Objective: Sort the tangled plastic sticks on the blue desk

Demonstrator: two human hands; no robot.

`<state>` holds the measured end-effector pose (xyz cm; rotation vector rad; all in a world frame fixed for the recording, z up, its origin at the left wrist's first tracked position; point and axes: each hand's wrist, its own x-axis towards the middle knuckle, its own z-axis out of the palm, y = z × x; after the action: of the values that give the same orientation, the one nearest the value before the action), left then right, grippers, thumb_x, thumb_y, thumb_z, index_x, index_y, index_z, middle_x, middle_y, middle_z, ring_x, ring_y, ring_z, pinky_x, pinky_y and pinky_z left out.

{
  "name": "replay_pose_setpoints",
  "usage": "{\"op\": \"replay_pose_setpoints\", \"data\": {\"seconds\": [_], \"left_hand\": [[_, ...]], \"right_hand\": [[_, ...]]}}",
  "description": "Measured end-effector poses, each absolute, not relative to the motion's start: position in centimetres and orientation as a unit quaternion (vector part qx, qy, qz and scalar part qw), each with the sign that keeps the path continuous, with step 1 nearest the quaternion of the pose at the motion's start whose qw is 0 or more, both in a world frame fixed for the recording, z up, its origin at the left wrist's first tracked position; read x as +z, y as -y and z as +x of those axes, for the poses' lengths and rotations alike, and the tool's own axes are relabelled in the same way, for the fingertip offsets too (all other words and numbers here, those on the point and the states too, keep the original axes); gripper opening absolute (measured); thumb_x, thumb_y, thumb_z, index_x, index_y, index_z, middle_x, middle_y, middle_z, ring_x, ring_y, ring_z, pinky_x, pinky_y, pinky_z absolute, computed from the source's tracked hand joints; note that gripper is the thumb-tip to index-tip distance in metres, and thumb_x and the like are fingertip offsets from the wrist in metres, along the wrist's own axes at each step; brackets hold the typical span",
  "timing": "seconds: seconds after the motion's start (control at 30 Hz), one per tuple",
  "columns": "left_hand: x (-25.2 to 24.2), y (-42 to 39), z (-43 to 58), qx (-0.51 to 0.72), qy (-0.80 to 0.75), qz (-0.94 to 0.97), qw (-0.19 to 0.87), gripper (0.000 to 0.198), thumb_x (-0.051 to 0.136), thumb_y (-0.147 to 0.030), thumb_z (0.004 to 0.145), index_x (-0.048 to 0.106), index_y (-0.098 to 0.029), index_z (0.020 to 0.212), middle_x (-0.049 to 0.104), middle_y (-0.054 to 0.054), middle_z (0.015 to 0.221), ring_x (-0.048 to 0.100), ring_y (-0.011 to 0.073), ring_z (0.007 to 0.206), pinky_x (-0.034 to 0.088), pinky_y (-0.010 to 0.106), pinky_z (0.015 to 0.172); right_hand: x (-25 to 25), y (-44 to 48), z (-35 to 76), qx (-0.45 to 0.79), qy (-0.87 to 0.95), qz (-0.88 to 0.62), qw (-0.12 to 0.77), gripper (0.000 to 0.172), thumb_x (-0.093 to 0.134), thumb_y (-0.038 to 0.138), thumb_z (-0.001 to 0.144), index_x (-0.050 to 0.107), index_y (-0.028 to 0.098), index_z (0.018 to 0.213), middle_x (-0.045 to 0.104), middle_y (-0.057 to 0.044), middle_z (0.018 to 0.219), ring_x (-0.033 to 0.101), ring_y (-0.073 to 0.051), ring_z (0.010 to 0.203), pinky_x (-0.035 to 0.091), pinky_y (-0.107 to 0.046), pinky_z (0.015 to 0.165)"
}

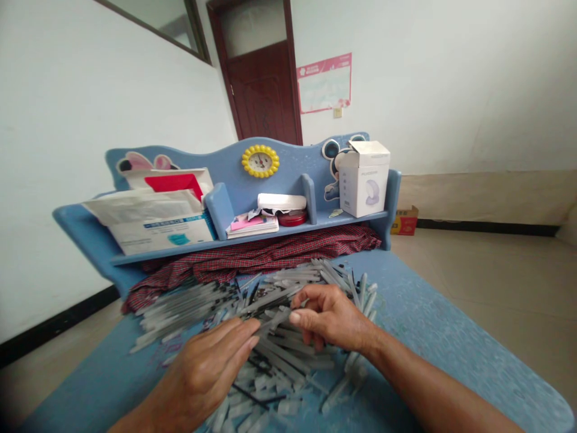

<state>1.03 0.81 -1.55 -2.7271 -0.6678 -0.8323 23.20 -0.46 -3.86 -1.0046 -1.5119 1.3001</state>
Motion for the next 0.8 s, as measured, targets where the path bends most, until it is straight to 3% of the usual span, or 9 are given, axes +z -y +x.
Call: {"op": "replay_pose_setpoints", "data": {"seconds": [0.17, 0.33, 0.5, 0.67, 0.8], "left_hand": [[-1.9, -0.81, 1.15, -0.262, 0.228, -0.934, 0.085, 0.014, 0.04, -0.016, 0.087, 0.054, -0.016, 0.089, 0.062, 0.005, 0.075, 0.061, 0.0157, 0.071, 0.051, 0.026, 0.063], [-2.03, -1.14, 1.12, -0.27, 0.23, -0.929, 0.103, 0.016, 0.039, -0.016, 0.087, 0.055, -0.017, 0.091, 0.063, 0.005, 0.078, 0.062, 0.0152, 0.07, 0.051, 0.026, 0.064], [-2.11, -1.39, 1.25, -0.292, 0.206, -0.926, 0.124, 0.018, 0.039, -0.018, 0.088, 0.055, -0.016, 0.096, 0.065, 0.004, 0.079, 0.063, 0.0146, 0.071, 0.051, 0.024, 0.065], [-1.94, -1.44, 1.3, -0.315, 0.191, -0.92, 0.13, 0.019, 0.036, -0.018, 0.089, 0.055, -0.016, 0.095, 0.067, 0.004, 0.079, 0.064, 0.0135, 0.071, 0.051, 0.021, 0.066], [-1.79, -1.42, 1.42, -0.318, 0.189, -0.919, 0.133, 0.019, 0.037, -0.018, 0.089, 0.055, -0.016, 0.095, 0.067, 0.004, 0.079, 0.065, 0.0133, 0.072, 0.051, 0.02, 0.067]], "right_hand": [[-4.14, 0.56, 22.96, 0.468, 0.643, -0.434, 0.423, 0.041, 0.043, 0.052, 0.083, 0.045, 0.016, 0.064, 0.053, 0.003, 0.045, 0.044, -0.005, 0.032, 0.028, -0.014, 0.031], [-3.79, 0.49, 22.88, 0.512, 0.629, -0.405, 0.423, 0.033, 0.054, 0.047, 0.078, 0.046, 0.017, 0.088, 0.057, 0.005, 0.053, 0.05, -0.007, 0.037, 0.032, -0.013, 0.034], [-3.78, 0.25, 22.92, 0.479, 0.637, -0.44, 0.415, 0.04, 0.043, 0.053, 0.082, 0.043, 0.017, 0.066, 0.051, 0.004, 0.043, 0.043, -0.005, 0.031, 0.028, -0.014, 0.03], [-3.58, 0.21, 23.01, 0.535, 0.613, -0.406, 0.416, 0.04, 0.059, 0.05, 0.073, 0.044, 0.018, 0.093, 0.056, 0.007, 0.05, 0.048, -0.007, 0.034, 0.033, -0.014, 0.032], [-3.7, 0.12, 23.06, 0.499, 0.626, -0.438, 0.408, 0.04, 0.045, 0.054, 0.081, 0.043, 0.017, 0.067, 0.049, 0.006, 0.042, 0.041, -0.004, 0.03, 0.027, -0.012, 0.03]]}}
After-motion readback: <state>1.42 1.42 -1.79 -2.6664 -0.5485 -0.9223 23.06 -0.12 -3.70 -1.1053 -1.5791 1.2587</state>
